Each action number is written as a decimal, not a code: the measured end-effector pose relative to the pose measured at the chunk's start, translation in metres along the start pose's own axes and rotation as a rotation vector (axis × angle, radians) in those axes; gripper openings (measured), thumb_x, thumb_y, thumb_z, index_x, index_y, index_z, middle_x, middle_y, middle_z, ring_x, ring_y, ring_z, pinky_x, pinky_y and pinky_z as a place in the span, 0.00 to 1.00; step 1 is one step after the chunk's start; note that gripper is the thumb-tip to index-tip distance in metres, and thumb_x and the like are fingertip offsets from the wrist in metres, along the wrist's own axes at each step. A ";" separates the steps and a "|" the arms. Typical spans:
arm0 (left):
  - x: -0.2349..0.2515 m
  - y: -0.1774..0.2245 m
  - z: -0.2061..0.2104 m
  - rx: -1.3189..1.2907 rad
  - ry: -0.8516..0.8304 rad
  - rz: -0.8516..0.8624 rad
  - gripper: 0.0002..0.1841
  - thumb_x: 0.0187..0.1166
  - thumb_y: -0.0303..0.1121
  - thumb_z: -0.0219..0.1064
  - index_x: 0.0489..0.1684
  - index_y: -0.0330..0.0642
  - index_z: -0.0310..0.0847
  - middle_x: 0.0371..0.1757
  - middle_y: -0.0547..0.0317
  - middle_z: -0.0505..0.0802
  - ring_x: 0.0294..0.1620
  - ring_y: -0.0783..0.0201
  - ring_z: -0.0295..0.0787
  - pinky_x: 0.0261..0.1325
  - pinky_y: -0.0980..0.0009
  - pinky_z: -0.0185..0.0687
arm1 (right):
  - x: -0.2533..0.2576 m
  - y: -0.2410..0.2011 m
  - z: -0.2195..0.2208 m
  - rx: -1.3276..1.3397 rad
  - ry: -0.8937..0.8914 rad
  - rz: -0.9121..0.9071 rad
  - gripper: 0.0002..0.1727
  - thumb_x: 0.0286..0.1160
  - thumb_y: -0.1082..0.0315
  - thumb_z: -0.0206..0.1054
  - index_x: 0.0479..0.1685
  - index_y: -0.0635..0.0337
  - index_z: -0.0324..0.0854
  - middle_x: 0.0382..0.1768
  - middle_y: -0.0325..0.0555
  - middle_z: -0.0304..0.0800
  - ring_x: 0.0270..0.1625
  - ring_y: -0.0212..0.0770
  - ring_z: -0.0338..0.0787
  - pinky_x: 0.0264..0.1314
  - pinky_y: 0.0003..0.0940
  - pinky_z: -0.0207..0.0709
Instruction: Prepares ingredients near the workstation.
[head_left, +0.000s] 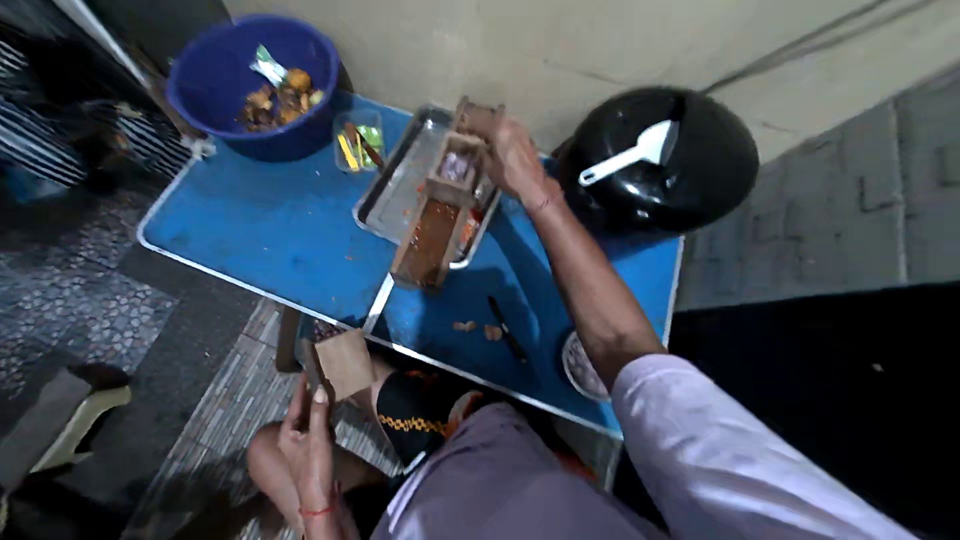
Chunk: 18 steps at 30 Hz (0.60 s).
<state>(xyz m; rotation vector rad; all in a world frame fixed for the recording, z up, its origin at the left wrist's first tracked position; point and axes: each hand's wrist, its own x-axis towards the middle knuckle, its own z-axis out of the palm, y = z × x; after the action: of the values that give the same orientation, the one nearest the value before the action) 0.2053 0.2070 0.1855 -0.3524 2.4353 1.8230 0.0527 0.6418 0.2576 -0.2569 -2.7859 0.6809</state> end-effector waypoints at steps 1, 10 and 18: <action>0.002 -0.006 -0.002 -0.013 -0.006 0.017 0.25 0.88 0.35 0.58 0.79 0.29 0.71 0.65 0.51 0.89 0.53 0.79 0.89 0.57 0.79 0.84 | -0.016 -0.003 -0.014 0.011 -0.006 -0.004 0.21 0.80 0.75 0.62 0.71 0.63 0.83 0.68 0.64 0.85 0.70 0.61 0.87 0.77 0.54 0.76; 0.006 -0.016 -0.005 -0.016 -0.033 -0.042 0.23 0.90 0.35 0.55 0.76 0.26 0.71 0.65 0.53 0.88 0.53 0.82 0.86 0.58 0.80 0.83 | -0.281 0.045 -0.056 0.043 -0.183 0.566 0.11 0.88 0.69 0.62 0.55 0.64 0.88 0.47 0.63 0.92 0.45 0.62 0.93 0.53 0.65 0.85; -0.001 -0.011 0.000 -0.060 -0.112 -0.020 0.23 0.89 0.33 0.53 0.77 0.24 0.69 0.67 0.51 0.86 0.55 0.81 0.85 0.62 0.80 0.81 | -0.374 0.080 0.001 0.070 -0.118 0.770 0.29 0.80 0.59 0.72 0.75 0.68 0.77 0.74 0.73 0.76 0.74 0.71 0.79 0.75 0.68 0.71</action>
<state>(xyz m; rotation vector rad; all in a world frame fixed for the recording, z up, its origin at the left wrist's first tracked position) 0.2089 0.2041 0.1756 -0.2696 2.2996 1.8584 0.4160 0.6253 0.1408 -1.3478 -2.7137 0.9659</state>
